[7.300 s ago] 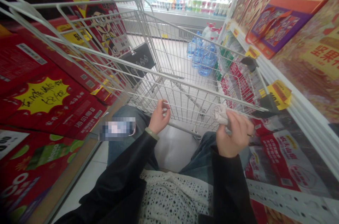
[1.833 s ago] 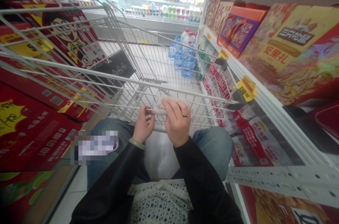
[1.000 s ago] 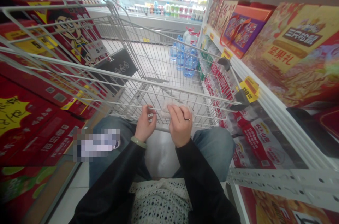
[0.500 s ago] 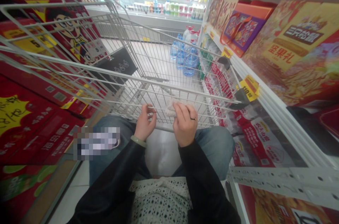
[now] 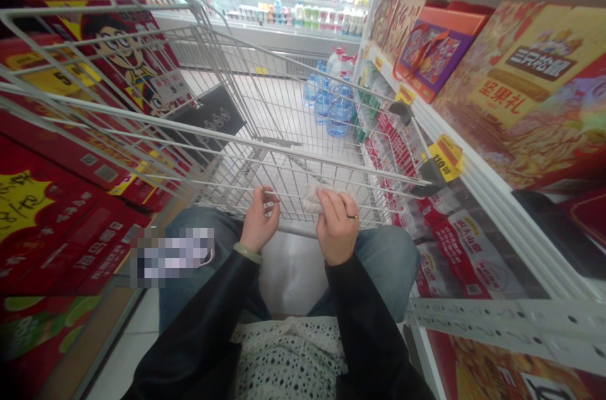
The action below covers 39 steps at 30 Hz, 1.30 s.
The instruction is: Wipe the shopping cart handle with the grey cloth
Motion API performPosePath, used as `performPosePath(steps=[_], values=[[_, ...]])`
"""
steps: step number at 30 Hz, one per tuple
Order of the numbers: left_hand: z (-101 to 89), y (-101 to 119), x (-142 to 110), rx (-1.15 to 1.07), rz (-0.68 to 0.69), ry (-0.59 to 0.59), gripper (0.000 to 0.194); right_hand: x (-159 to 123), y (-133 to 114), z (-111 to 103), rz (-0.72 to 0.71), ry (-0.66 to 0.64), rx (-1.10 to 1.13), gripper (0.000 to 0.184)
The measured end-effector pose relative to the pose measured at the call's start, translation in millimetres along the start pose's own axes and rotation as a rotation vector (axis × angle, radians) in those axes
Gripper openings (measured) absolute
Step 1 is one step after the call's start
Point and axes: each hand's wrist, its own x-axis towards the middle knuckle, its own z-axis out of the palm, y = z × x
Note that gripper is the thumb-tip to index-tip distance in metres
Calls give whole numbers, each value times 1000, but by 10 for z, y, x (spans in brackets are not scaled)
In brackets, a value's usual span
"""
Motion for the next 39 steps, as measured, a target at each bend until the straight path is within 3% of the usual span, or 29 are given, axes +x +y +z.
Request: performPosePath(steps=[4, 12, 19, 26, 33, 39], values=[[-4, -5, 0, -3, -3, 11, 36, -162, -5, 52, 1, -69, -35, 50], [5, -12, -6, -3, -17, 2, 35, 93, 75, -158, 24, 86, -77, 50], [3, -23, 0, -13, -11, 7, 36, -186, 126, -31, 21, -21, -50, 52], [6, -10, -9, -6, -1, 6, 36, 50, 224, -203, 17, 119, -37, 52], [2, -33, 3, -8, -8, -2, 38, -213, 245, -74, 27, -1, -44, 49], [2, -34, -1, -8, -16, -17, 38, -61, 313, -194, 52, 109, -11, 51]])
